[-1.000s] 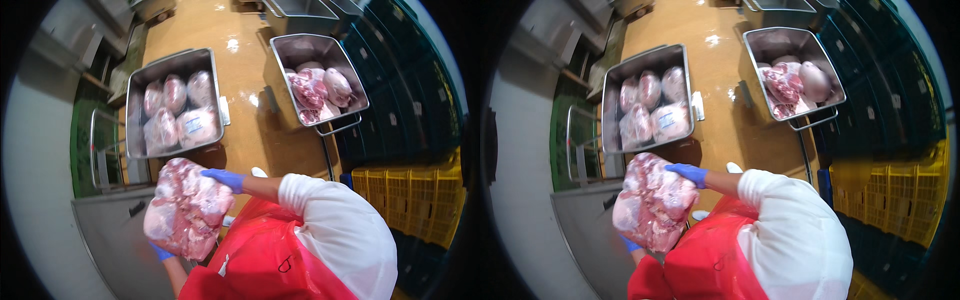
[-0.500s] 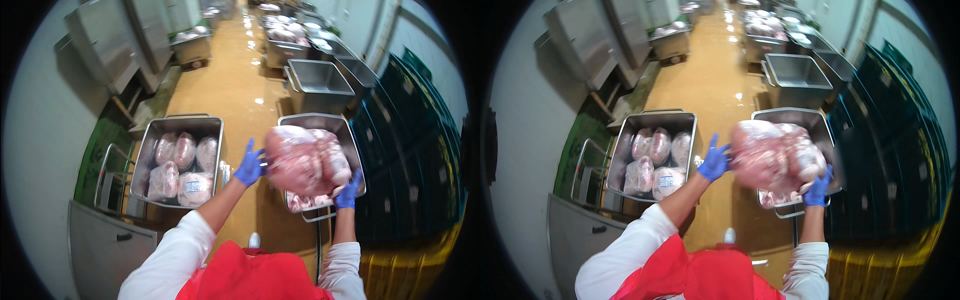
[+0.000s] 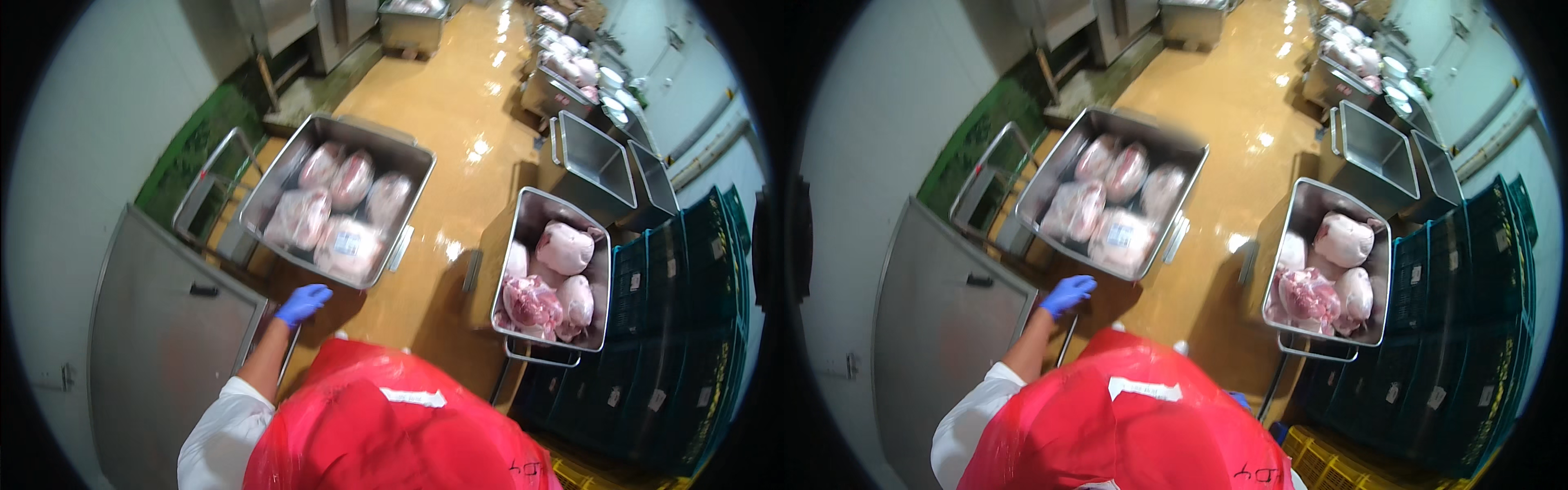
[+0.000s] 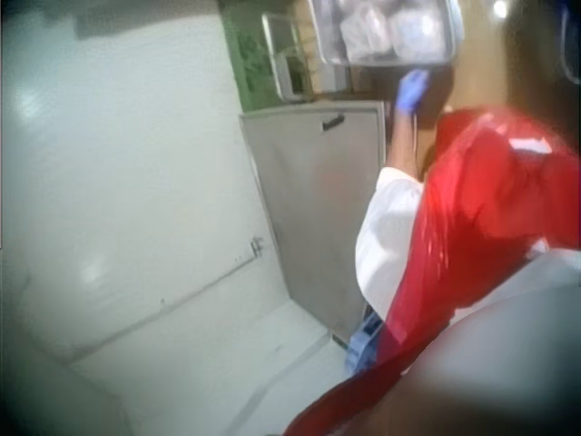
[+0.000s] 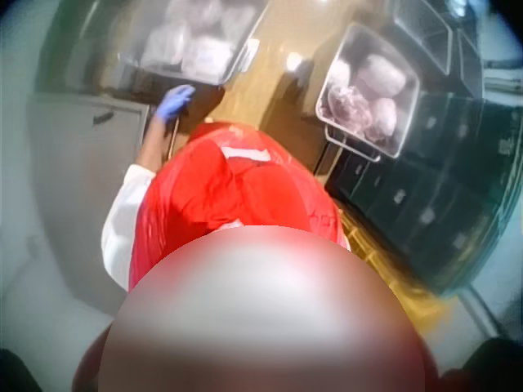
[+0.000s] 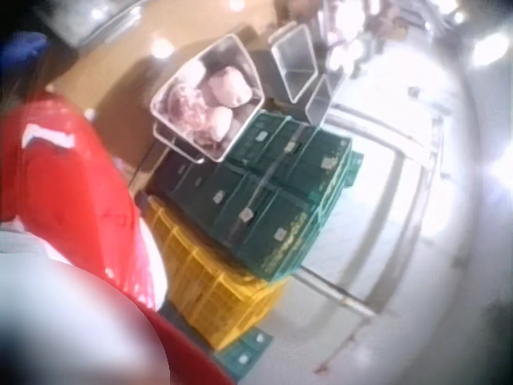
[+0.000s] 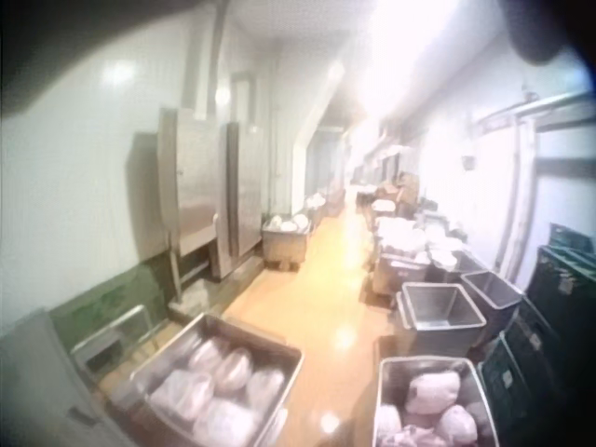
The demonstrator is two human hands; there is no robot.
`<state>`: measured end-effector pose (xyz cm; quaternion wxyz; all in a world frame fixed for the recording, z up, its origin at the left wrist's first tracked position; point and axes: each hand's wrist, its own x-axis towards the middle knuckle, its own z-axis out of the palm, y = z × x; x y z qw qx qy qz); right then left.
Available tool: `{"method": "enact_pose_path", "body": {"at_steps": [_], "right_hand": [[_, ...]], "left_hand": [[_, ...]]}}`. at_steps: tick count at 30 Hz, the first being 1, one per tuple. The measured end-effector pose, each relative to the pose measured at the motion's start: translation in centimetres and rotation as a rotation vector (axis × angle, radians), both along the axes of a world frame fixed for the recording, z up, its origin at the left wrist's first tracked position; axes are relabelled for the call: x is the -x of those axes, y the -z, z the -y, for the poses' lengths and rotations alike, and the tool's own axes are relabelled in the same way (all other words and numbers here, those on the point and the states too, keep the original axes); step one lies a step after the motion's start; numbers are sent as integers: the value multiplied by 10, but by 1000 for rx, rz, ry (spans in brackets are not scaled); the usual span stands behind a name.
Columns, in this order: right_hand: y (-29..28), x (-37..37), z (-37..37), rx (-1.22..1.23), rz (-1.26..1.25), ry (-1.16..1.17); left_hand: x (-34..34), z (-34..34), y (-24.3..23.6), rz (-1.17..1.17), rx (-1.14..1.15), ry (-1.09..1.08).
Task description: The person unwraps a large piece of raw meat from plastic packaging on a stainless steel table, then uses a knife to cut a portion of the meat. The cut piece is placed into a metal tray with other wrapped meat portions.
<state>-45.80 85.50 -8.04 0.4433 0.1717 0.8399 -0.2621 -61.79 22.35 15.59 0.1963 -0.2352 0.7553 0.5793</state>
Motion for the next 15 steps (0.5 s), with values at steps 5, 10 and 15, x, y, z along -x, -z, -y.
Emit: {"method": "enact_pose_path", "body": {"at_steps": [5, 10, 15], "right_hand": [[-27, -31, 3, -44, 250, -116], [-30, 86, -2, -135, -16, -413], [-27, 306, 80, -105, -757, -387]], "left_hand": [[-151, 73, -21, 115, -292, -600], [-141, 96, -7, -14, -294, -649], [-52, 107, 20, -87, -293, -445]]}}
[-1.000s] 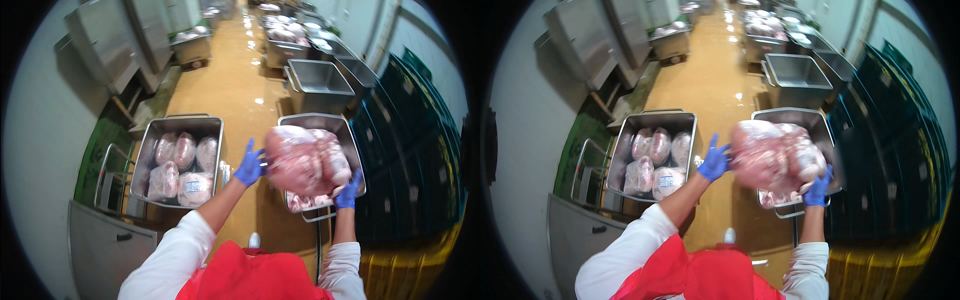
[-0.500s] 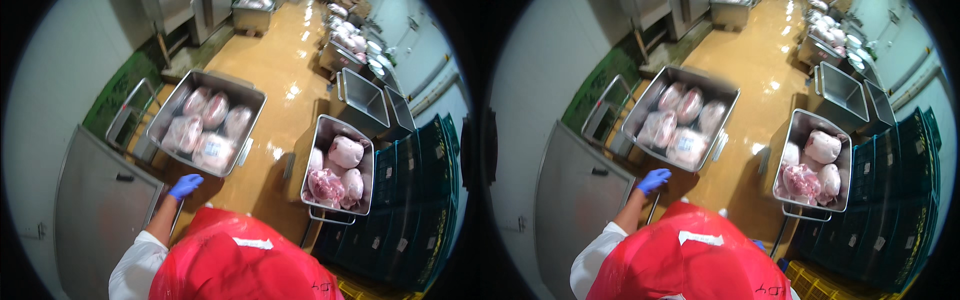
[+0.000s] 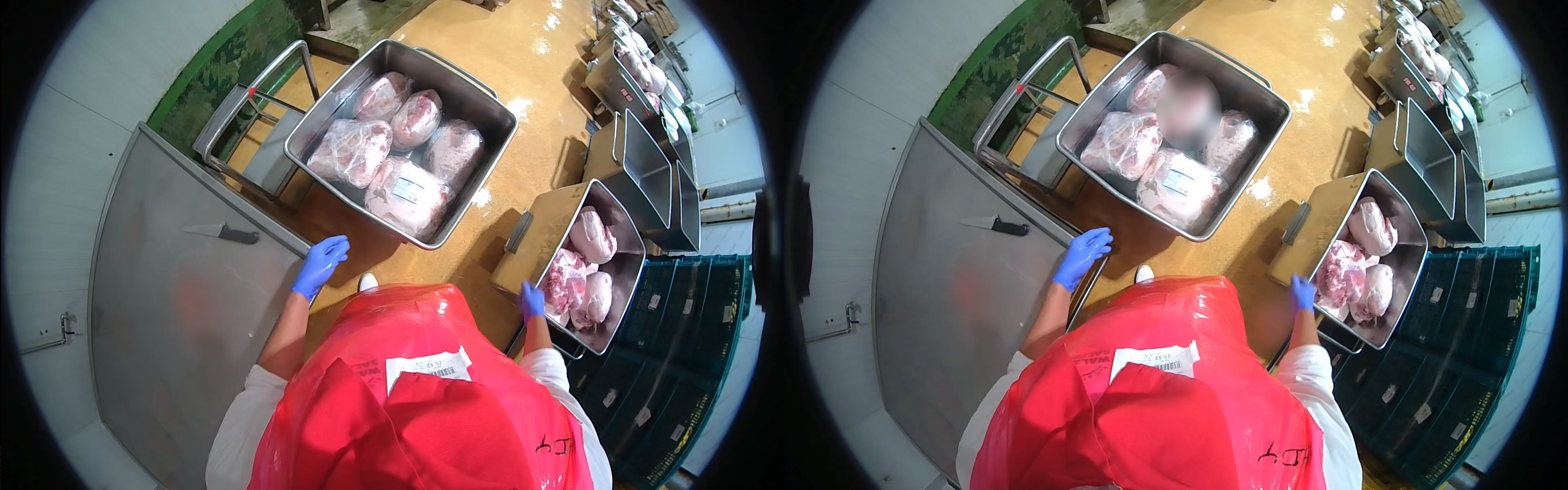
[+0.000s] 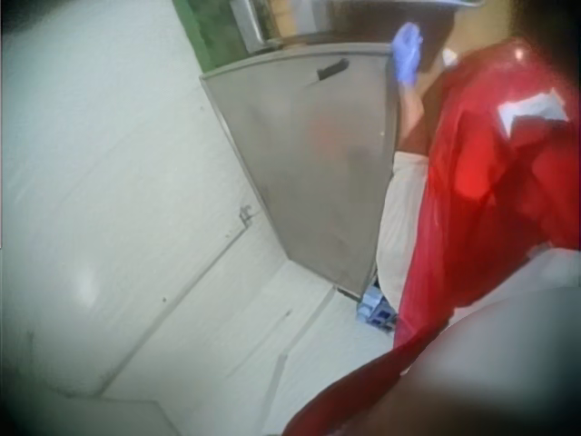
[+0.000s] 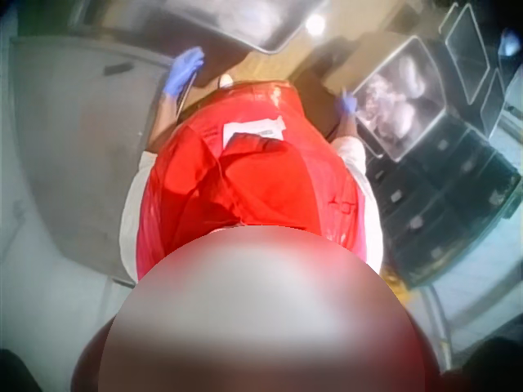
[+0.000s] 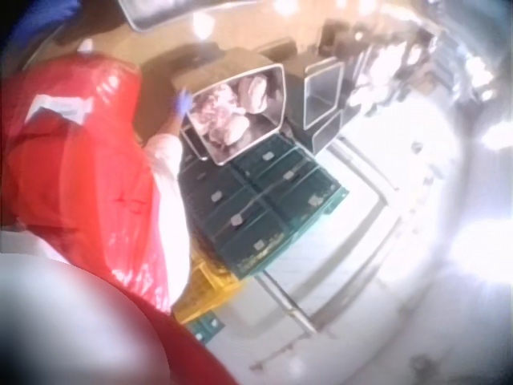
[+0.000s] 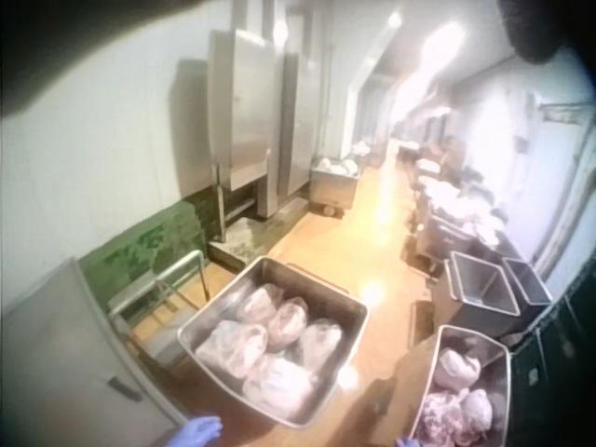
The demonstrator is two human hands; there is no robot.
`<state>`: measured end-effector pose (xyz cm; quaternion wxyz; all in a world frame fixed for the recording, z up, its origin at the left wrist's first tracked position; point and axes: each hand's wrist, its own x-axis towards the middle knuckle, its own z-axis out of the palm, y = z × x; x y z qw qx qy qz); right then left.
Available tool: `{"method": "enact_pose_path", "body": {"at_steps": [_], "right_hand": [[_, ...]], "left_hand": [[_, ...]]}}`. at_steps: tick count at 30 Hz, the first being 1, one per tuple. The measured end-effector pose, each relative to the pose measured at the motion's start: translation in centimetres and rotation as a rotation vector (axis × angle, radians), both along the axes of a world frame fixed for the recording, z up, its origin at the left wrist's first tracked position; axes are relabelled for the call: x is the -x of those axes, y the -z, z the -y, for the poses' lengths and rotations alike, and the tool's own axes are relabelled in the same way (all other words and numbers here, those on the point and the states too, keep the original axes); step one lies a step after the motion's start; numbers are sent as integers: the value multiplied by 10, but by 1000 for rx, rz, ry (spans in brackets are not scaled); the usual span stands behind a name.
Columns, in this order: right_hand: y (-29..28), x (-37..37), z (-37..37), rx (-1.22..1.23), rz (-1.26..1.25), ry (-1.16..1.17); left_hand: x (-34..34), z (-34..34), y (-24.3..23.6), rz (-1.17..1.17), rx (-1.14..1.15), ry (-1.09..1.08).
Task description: The person unwraps a large piece of raw meat from plastic packaging on a stainless steel table, then uses a knife to cut a portion of the meat. The cut piece is placed into a metal tray with other wrapped meat portions.
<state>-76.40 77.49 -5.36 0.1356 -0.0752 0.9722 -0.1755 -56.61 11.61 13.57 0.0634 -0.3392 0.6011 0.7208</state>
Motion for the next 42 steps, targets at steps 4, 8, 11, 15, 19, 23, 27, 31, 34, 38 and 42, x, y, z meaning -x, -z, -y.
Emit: {"method": "enact_pose_path", "body": {"at_steps": [4, 8, 11, 15, 19, 23, 27, 31, 34, 38, 42], "right_hand": [[-137, 77, 221, 526, 303, 196], [-163, 123, 323, 351, 356, -224], [-117, 148, 360, 240, 441, -357], [-35, 175, 388, 224, 551, -343], [37, 195, 406, 234, 690, -197], [88, 218, 413, 183, 684, 2], [152, 222, 416, 131, 563, 171], [183, 238, 421, 85, 582, 356], [232, 243, 412, 116, 661, 533], [318, 247, 375, -93, 706, 159], [342, 242, 369, 1, 853, 311]], "left_hand": [[52, 19, 33, -4, 54, 47], [98, 27, 43, 86, 54, -14], [125, 30, 54, 178, 35, -80], [173, 38, 76, 246, 29, -182], [201, 56, 142, 354, -33, -279], [221, 60, 226, 509, -25, -268], [197, 70, 342, 525, 48, -223], [148, 91, 493, 473, 291, -43], [147, 88, 527, 466, 617, 33], [146, 73, 534, 568, 321, -160], [179, 76, 490, 572, -110, -430]]}}
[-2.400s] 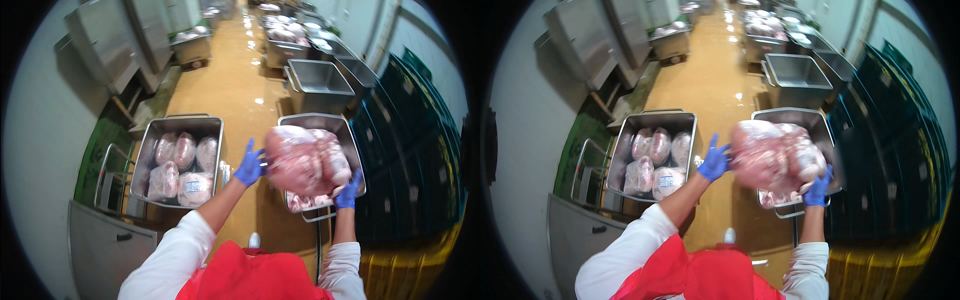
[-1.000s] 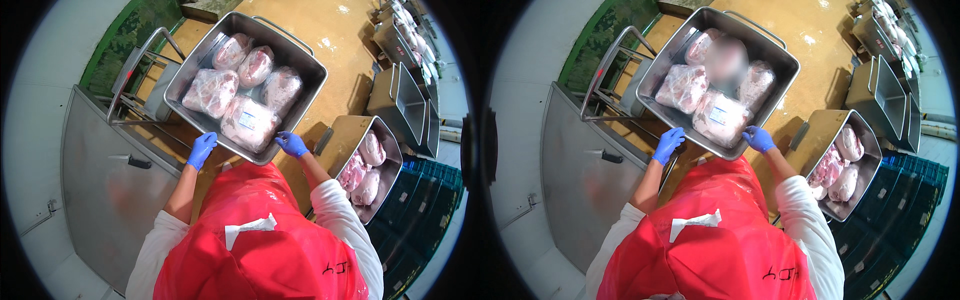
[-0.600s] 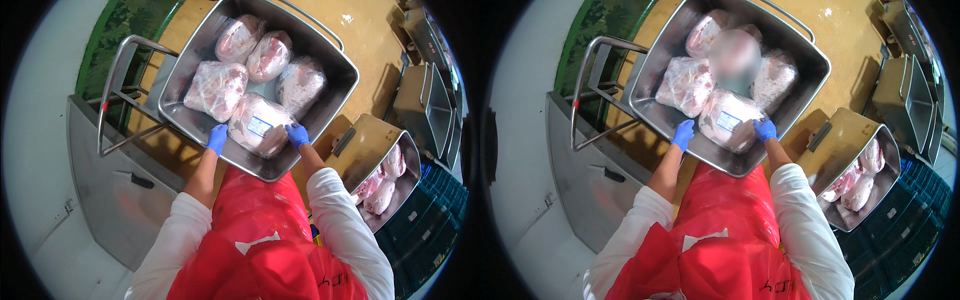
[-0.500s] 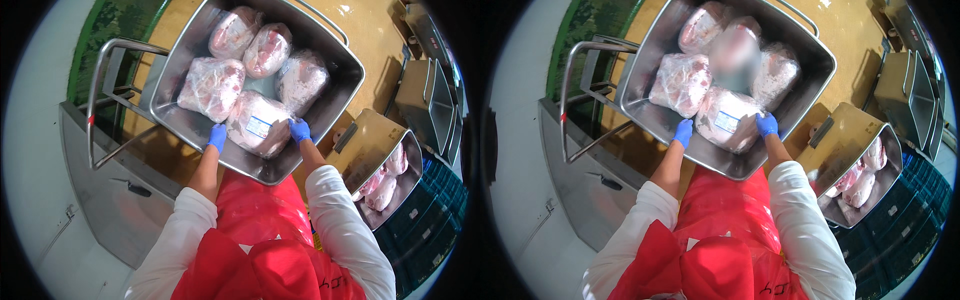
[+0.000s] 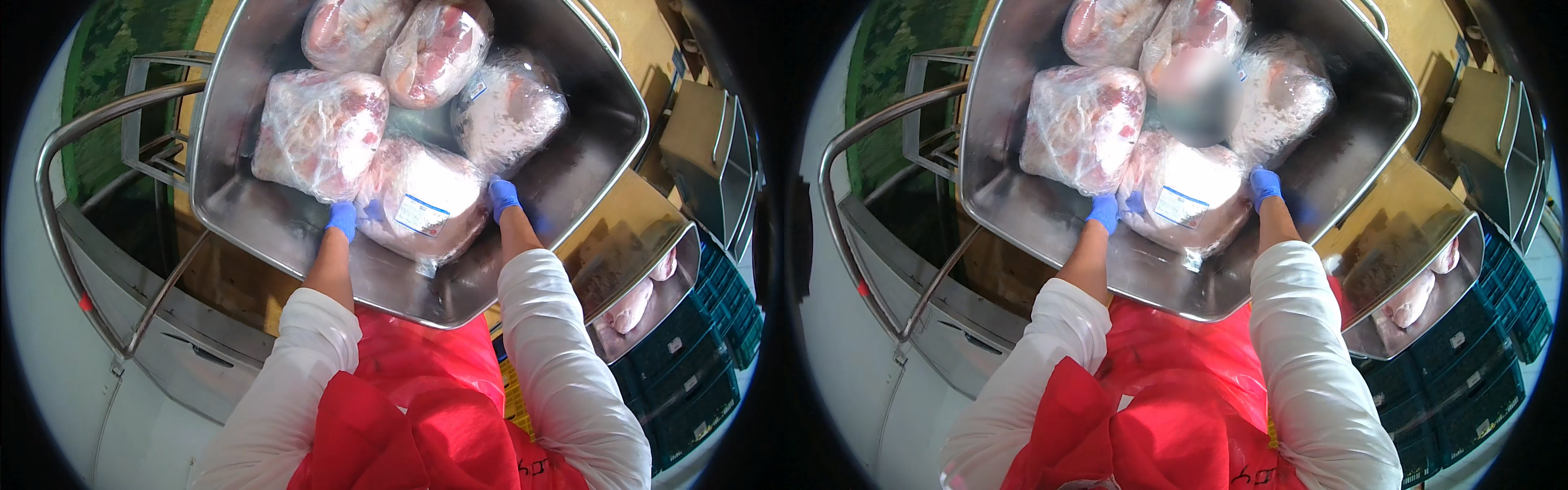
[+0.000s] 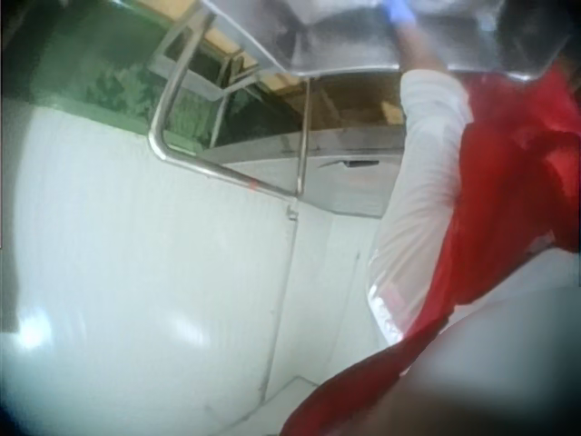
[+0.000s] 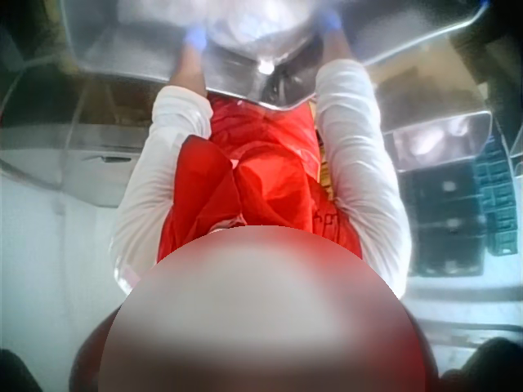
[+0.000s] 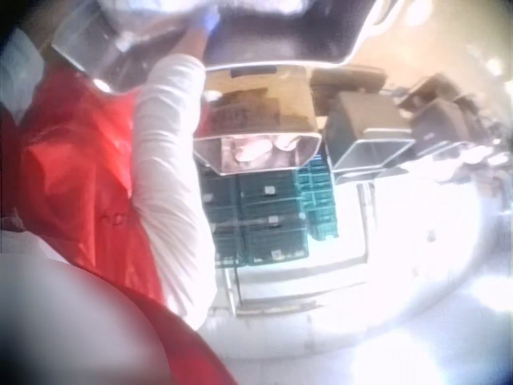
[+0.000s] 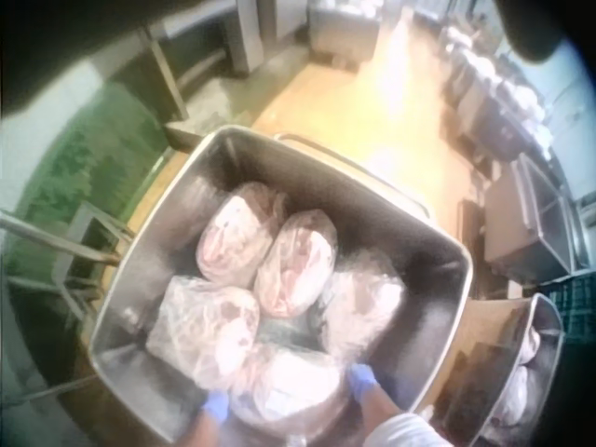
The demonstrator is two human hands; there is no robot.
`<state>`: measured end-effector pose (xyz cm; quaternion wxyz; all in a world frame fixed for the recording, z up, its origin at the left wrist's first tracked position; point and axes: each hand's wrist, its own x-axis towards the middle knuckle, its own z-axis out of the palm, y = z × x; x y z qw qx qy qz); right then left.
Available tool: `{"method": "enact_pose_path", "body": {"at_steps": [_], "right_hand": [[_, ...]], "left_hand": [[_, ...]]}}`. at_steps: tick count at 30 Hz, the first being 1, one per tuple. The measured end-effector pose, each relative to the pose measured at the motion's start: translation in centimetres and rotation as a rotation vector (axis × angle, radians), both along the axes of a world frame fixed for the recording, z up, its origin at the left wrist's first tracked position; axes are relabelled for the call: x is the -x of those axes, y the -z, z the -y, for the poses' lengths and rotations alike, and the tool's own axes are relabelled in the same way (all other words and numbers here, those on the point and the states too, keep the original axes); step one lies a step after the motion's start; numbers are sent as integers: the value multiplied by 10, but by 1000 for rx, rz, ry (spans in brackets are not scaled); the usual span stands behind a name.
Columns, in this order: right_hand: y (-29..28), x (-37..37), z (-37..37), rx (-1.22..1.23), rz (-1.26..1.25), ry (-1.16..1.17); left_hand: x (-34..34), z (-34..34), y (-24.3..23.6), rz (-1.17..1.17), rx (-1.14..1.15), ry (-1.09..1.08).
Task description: The person unwraps a large piece of raw meat from plastic packaging on a stainless steel table, then uses a knife to cut a portion of the meat. The cut piece is placed into a metal tray with other wrapped meat portions.
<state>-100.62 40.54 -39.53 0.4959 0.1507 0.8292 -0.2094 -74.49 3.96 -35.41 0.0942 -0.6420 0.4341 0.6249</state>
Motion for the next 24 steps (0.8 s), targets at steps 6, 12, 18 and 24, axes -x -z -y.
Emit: {"method": "enact_pose_path", "body": {"at_steps": [6, 12, 18, 24], "right_hand": [[-87, 16, 58, -63, 45, 612], [-105, 36, 61, -64, 192, 546], [-106, 46, 59, 36, 277, 605], [-105, 38, 38, 256, 265, 697]], "left_hand": [[-38, 4, 49, 29, 2, 202], [-93, 11, 138, 245, 211, 913], [-30, 4, 29, 179, -15, 289], [-33, 4, -12, -245, -274, 558]]}}
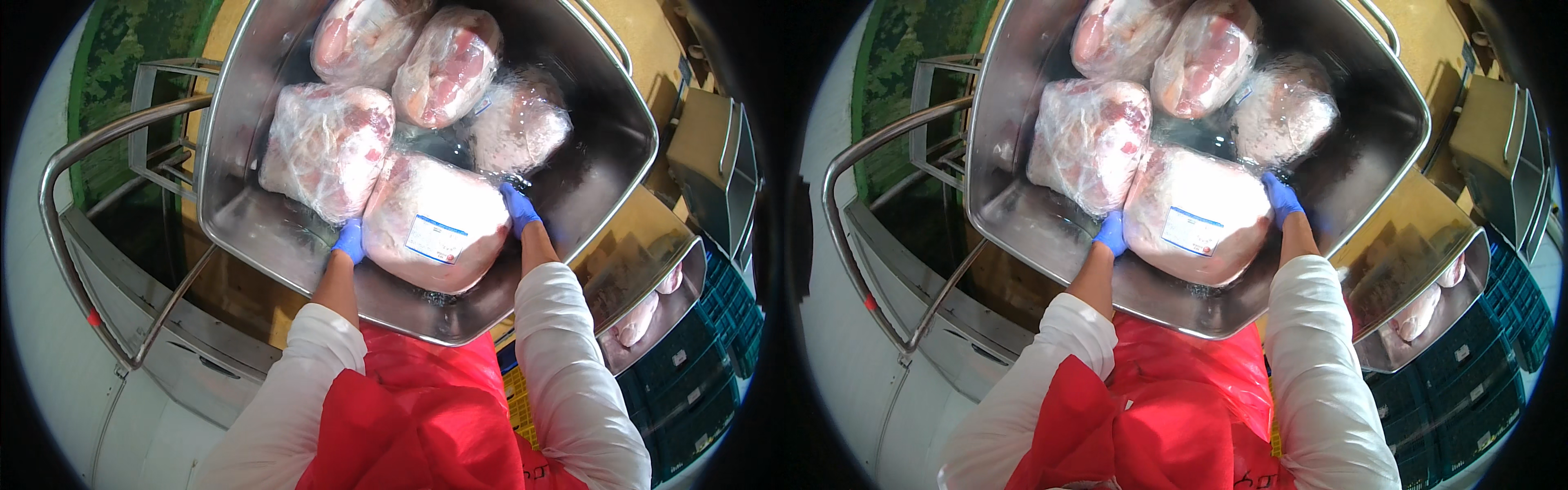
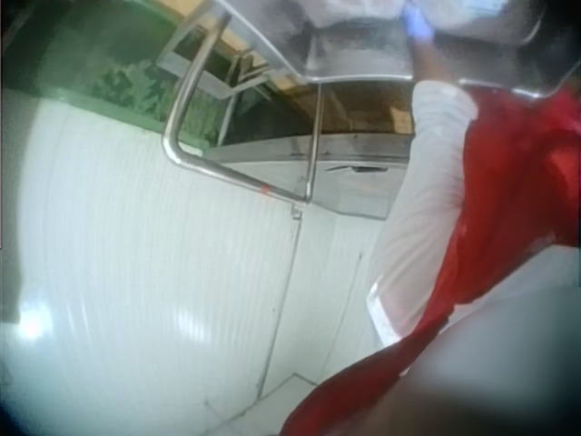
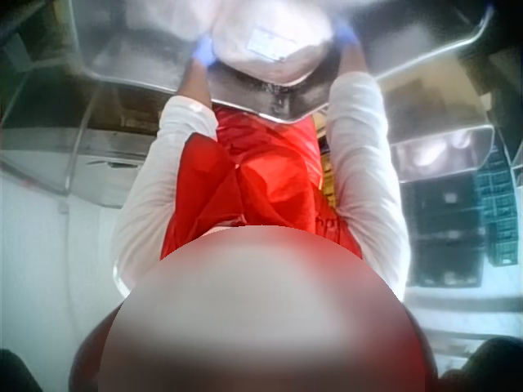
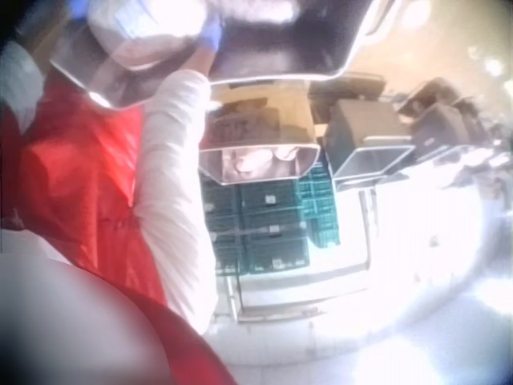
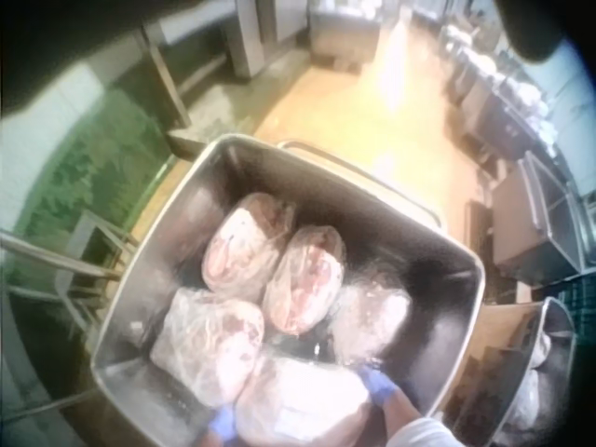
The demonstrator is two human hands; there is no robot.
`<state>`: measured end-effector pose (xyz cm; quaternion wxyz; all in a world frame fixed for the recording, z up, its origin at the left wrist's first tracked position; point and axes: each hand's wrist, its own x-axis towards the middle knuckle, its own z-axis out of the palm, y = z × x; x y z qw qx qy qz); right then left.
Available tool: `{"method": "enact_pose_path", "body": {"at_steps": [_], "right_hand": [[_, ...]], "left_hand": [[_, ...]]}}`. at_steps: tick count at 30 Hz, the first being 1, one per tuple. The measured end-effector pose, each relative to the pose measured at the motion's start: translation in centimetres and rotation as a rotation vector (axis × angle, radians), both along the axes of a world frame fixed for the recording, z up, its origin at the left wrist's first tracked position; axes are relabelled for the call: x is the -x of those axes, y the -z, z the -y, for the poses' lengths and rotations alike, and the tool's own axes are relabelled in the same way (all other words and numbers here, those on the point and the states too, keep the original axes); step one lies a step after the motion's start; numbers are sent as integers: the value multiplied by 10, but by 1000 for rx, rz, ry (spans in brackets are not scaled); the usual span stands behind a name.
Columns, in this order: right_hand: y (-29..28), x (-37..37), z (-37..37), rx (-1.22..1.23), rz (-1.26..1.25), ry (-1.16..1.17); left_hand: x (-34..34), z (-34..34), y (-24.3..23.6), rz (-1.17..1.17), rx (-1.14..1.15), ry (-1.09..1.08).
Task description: The person unwraps a large piece of raw meat from plastic packaging on a stainless steel table, then uses a knife to cut a portion of the meat. The cut piece is placed into a metal tray with other wrapped meat portions.
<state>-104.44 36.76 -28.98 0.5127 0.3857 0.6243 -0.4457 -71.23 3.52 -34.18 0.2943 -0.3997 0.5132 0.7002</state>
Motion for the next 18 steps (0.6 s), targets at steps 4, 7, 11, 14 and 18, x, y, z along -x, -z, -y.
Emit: {"method": "enact_pose_path", "body": {"at_steps": [4, 7, 11, 14, 18], "right_hand": [[-6, 7, 0, -106, -145, -105], [-67, 18, 21, -69, -161, -122], [-144, 23, 38, 36, -273, -119], [-191, 20, 37, 115, -313, 10], [-275, 16, 23, 249, -341, -13]], "left_hand": [[92, -15, -76, 257, -332, -728], [75, -17, -87, 180, -337, -652], [78, -7, -140, 129, -410, -665], [84, 4, -202, 72, -338, -687], [43, 10, -242, -310, -15, -311]]}}
